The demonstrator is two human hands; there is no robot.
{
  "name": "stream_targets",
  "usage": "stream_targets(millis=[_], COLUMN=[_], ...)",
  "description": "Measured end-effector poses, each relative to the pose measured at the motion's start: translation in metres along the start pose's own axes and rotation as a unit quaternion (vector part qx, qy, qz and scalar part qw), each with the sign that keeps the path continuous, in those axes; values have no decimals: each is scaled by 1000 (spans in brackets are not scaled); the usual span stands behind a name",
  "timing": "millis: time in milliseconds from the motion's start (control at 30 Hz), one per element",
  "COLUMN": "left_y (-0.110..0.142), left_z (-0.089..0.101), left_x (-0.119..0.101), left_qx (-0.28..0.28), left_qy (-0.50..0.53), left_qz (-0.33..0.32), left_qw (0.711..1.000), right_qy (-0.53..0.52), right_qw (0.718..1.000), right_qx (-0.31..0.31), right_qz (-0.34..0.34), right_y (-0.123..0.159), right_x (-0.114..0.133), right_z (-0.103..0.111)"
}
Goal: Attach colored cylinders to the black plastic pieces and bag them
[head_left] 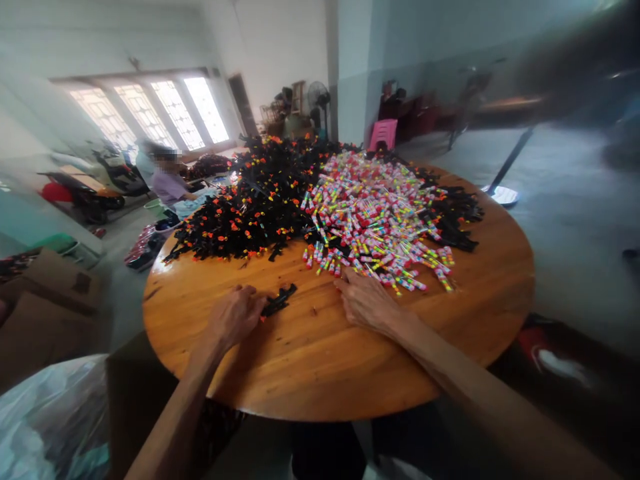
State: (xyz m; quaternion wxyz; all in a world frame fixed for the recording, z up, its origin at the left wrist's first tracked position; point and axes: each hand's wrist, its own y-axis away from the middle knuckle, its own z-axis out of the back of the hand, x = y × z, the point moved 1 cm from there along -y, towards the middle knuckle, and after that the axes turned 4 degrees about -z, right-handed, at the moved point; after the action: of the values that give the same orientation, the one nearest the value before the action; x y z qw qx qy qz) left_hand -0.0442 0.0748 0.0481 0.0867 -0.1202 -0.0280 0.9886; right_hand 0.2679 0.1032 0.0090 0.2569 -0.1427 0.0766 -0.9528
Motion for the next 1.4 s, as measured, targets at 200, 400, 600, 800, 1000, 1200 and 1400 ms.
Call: stream_targets(millis=[200,400,600,800,1000,1200,1400], left_y=[-19,-28,-18,-10,-10,-15,-9], left_z=[-27,-37,-45,-50,-46,-48,-49], left_x=[-32,-39,-44,-56,-58,-57,-63], left_qx=[-39,-29,-75,-98,-96,-78,-113], left_qy=[-19,-28,6,66,36,11,48], left_qz=[-130,-177,-231,-276,-249,-264,-303], left_qw=[991,983,970,954,963,961,945], right_qy=[92,19,-40,-152,-216,-330,-450], right_qw=[994,986,992,987,975,944,891], right_qx=[17,5,-11,-27,-36,-21,34], right_qz=[64,167,121,54,35,-9,-48], right_y=[-8,-13,-14,-13,-17,-18,-19], right_x=[5,12,21,25,24,23,18], right_z=[6,-9,-10,-11,-11,-8,-5])
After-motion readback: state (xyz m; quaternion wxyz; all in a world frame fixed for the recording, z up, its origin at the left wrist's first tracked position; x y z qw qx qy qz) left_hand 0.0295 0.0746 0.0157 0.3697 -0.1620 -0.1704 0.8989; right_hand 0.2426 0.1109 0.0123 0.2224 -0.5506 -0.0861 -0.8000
